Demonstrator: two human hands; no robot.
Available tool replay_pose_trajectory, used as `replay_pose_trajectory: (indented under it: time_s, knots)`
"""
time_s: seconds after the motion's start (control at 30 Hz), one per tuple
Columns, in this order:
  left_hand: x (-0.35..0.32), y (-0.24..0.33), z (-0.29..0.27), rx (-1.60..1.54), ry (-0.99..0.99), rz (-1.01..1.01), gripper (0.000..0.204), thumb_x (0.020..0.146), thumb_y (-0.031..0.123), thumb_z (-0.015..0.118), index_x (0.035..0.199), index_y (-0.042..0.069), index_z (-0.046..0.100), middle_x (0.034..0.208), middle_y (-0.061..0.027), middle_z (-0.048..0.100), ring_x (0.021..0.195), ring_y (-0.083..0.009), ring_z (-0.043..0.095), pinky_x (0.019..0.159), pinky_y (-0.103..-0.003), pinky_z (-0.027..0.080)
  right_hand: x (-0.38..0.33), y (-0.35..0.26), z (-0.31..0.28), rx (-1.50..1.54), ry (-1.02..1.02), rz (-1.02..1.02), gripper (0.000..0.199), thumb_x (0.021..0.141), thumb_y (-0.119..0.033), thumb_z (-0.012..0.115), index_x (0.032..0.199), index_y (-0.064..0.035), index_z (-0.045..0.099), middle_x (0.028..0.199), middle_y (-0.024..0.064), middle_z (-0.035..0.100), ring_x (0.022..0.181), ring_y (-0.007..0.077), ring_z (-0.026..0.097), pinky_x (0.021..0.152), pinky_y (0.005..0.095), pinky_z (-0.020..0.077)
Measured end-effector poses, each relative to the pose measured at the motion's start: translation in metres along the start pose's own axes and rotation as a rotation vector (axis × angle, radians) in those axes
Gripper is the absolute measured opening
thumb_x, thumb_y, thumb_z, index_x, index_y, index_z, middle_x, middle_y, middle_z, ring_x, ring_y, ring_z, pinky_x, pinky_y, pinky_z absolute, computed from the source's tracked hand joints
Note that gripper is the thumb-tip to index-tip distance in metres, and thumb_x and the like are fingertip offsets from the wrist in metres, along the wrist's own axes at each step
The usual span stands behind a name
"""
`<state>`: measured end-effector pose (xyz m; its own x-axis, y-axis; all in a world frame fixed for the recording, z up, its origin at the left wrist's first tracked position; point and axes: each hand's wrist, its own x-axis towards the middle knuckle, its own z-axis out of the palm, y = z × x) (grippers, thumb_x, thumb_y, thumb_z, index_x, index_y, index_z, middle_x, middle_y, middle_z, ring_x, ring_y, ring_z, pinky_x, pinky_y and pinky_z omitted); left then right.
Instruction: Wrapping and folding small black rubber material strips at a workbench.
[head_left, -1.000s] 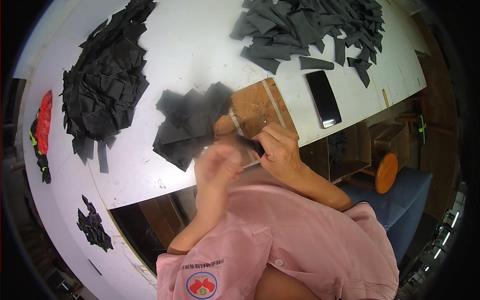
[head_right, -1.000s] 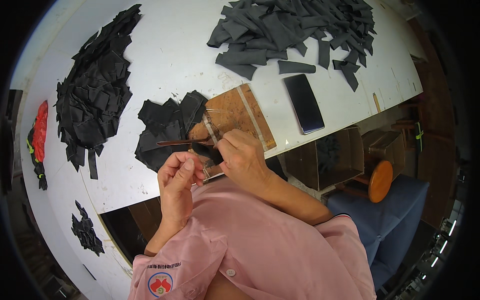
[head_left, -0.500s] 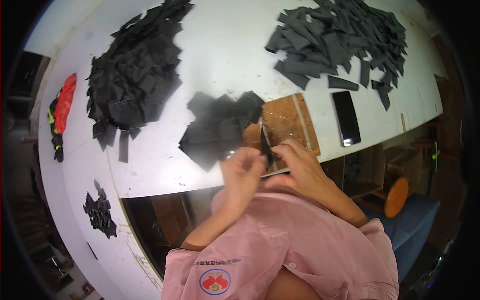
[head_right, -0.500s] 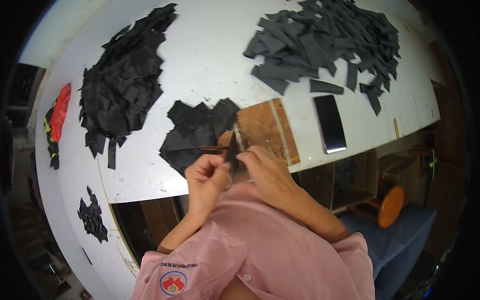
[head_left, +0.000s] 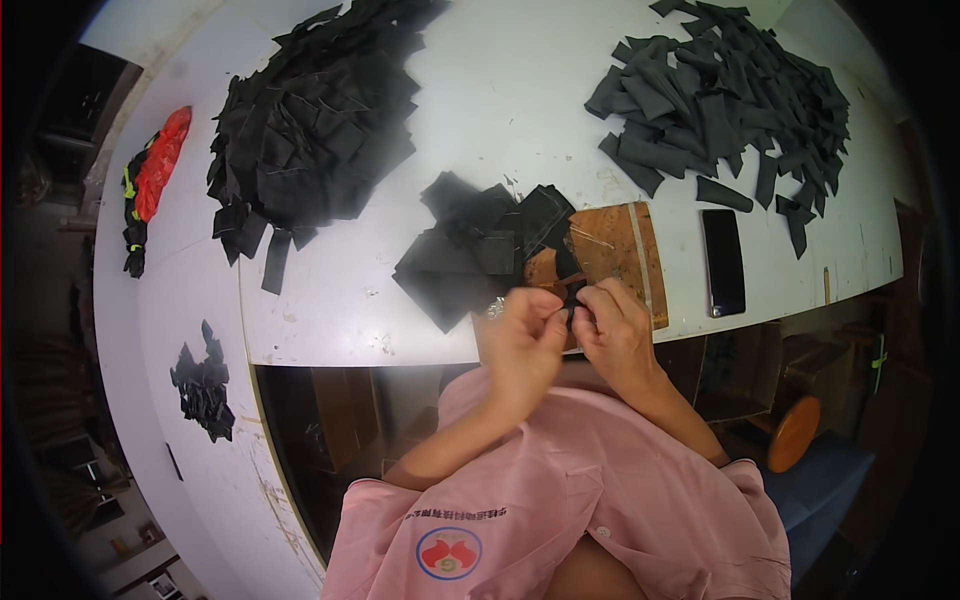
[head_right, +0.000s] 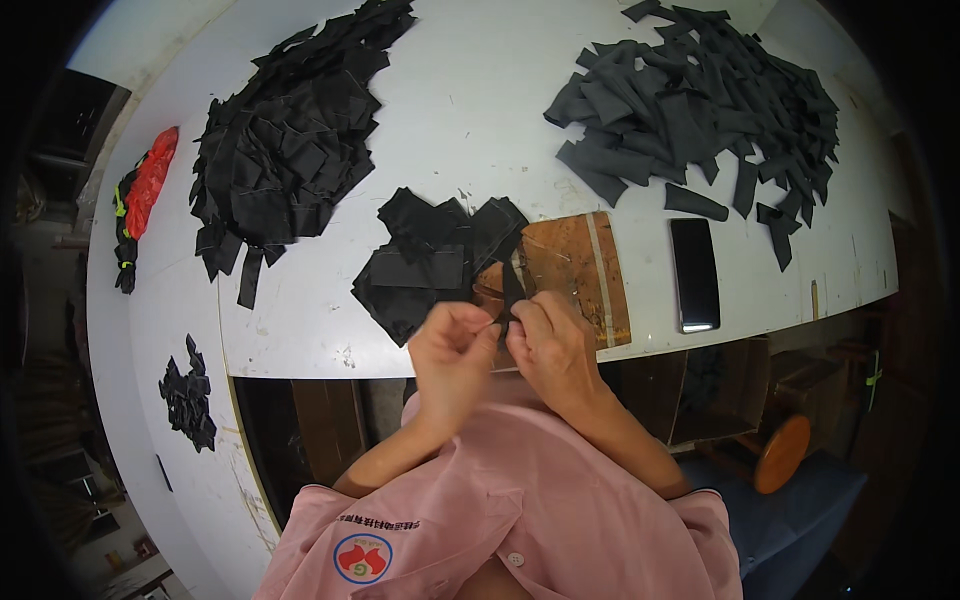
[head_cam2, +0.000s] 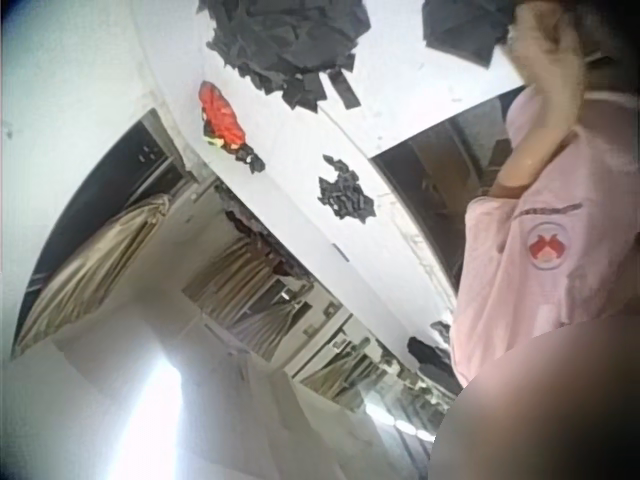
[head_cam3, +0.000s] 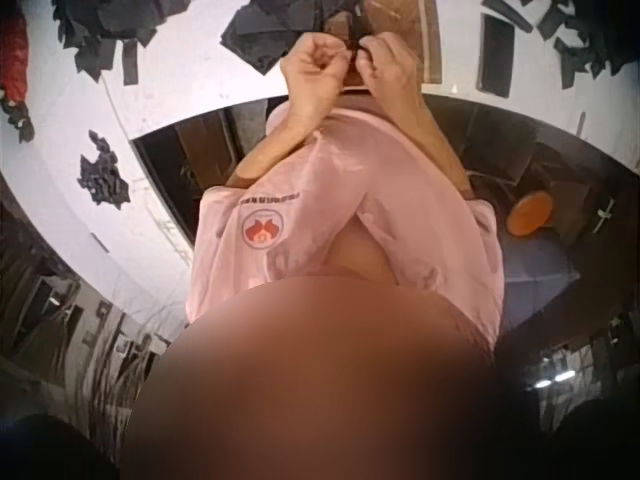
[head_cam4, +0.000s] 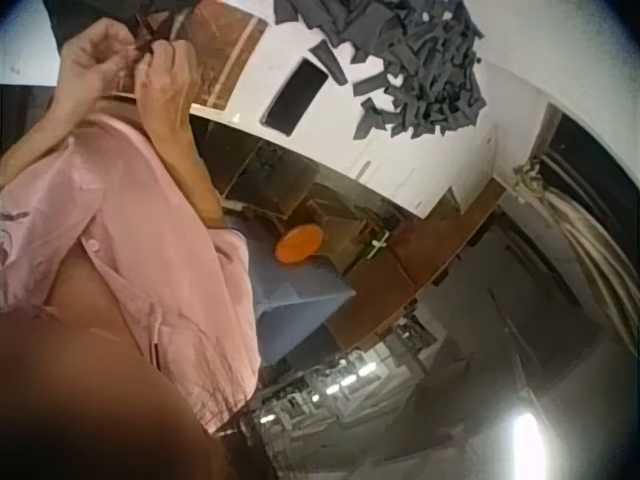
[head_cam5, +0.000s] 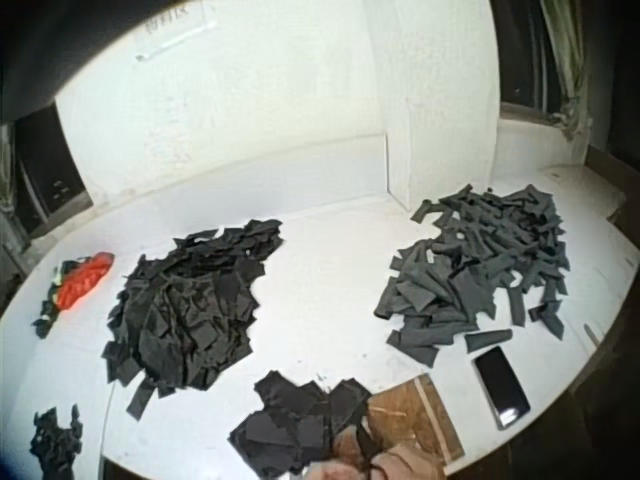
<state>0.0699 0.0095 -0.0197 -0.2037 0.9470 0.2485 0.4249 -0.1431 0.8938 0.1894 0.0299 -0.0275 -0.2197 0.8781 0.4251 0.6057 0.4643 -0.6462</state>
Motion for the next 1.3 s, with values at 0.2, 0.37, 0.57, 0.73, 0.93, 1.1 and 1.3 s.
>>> replay_pose_trajectory:
  time_s: [0.2, 0.37, 0.57, 0.73, 0.93, 1.1, 1.3]
  knots:
    - [0.018, 0.001, -0.02, -0.974, -0.32, -0.734, 0.013, 0.074, -0.004, 0.059, 0.084, 0.0, 0.051, 0.069, -0.0032, 0.057, 0.047, -0.0022, 0.046, 0.036, -0.015, 0.032, 0.002, -0.002, -0.009, 0.325, 0.009, 0.198, 0.017, 0.063, 0.006, 0.058, 0.078, 0.0, 0.056, 0.066, 0.009, 0.051, 0.052, 0.0185, 0.052, 0.046, 0.027, 0.0415]
    - [0.013, 0.014, -0.018, -0.565, -0.325, -0.416, 0.019, 0.073, -0.005, 0.06, 0.09, -0.001, 0.052, 0.072, -0.0012, 0.057, 0.053, -0.0016, 0.046, 0.047, -0.014, 0.035, 0.001, -0.007, -0.014, 0.292, 0.046, 0.173, 0.018, 0.063, 0.007, 0.057, 0.079, 0.0001, 0.057, 0.065, 0.0092, 0.052, 0.053, 0.0195, 0.054, 0.046, 0.0268, 0.0423]
    - [0.004, 0.003, -0.012, -0.152, -0.219, 0.015, 0.021, 0.074, -0.005, 0.06, 0.093, -0.002, 0.053, 0.073, -0.0001, 0.055, 0.056, -0.001, 0.046, 0.05, -0.014, 0.036, 0.004, -0.02, -0.017, 0.2, 0.094, 0.084, 0.018, 0.063, 0.006, 0.06, 0.079, 0.0005, 0.056, 0.068, 0.0099, 0.053, 0.056, 0.024, 0.054, 0.048, 0.0308, 0.0431]
    - [0.0, 0.002, -0.006, -0.221, -0.031, -0.191, 0.012, 0.074, -0.003, 0.058, 0.085, 0.0, 0.055, 0.075, -0.0053, 0.058, 0.059, -0.0089, 0.054, 0.053, -0.021, 0.043, 0.004, -0.015, -0.004, 0.029, 0.076, -0.013, 0.019, 0.064, 0.004, 0.06, 0.082, -0.0001, 0.055, 0.068, 0.0098, 0.049, 0.061, 0.0258, 0.052, 0.052, 0.0339, 0.0424]
    - [0.025, -0.002, -0.023, -0.983, -0.251, -0.72, 0.02, 0.071, -0.008, 0.055, 0.088, 0.0, 0.051, 0.073, -0.0068, 0.056, 0.035, -0.0015, 0.029, 0.034, -0.017, 0.022, 0.005, -0.013, -0.008, 0.364, 0.024, 0.244, 0.013, 0.066, 0.002, 0.061, 0.078, 0.0016, 0.057, 0.067, 0.0073, 0.05, 0.057, 0.0167, 0.051, 0.049, 0.0266, 0.0401]
    - [0.028, 0.008, -0.032, -0.992, -0.44, -0.763, 0.026, 0.063, -0.013, 0.048, 0.086, 0.0, 0.05, 0.069, -0.0034, 0.051, 0.04, -0.0017, 0.031, 0.036, -0.017, 0.022, 0.009, -0.01, -0.018, 0.955, -0.208, 0.61, 0.006, 0.071, 0.001, 0.062, 0.076, 0.0017, 0.059, 0.068, 0.0011, 0.049, 0.056, 0.0077, 0.045, 0.05, 0.0198, 0.0352]
    - [0.017, 0.011, -0.016, -0.302, -0.092, -0.326, 0.017, 0.072, -0.009, 0.048, 0.085, -0.002, 0.055, 0.074, -0.001, 0.053, 0.057, -0.0022, 0.046, 0.053, -0.013, 0.035, 0.01, -0.026, -0.014, 1.716, -0.209, 1.126, 0.01, 0.082, -0.014, 0.054, 0.079, -0.0042, 0.052, 0.061, -0.0049, 0.043, 0.054, 0.0027, 0.036, 0.049, 0.0178, 0.0303]
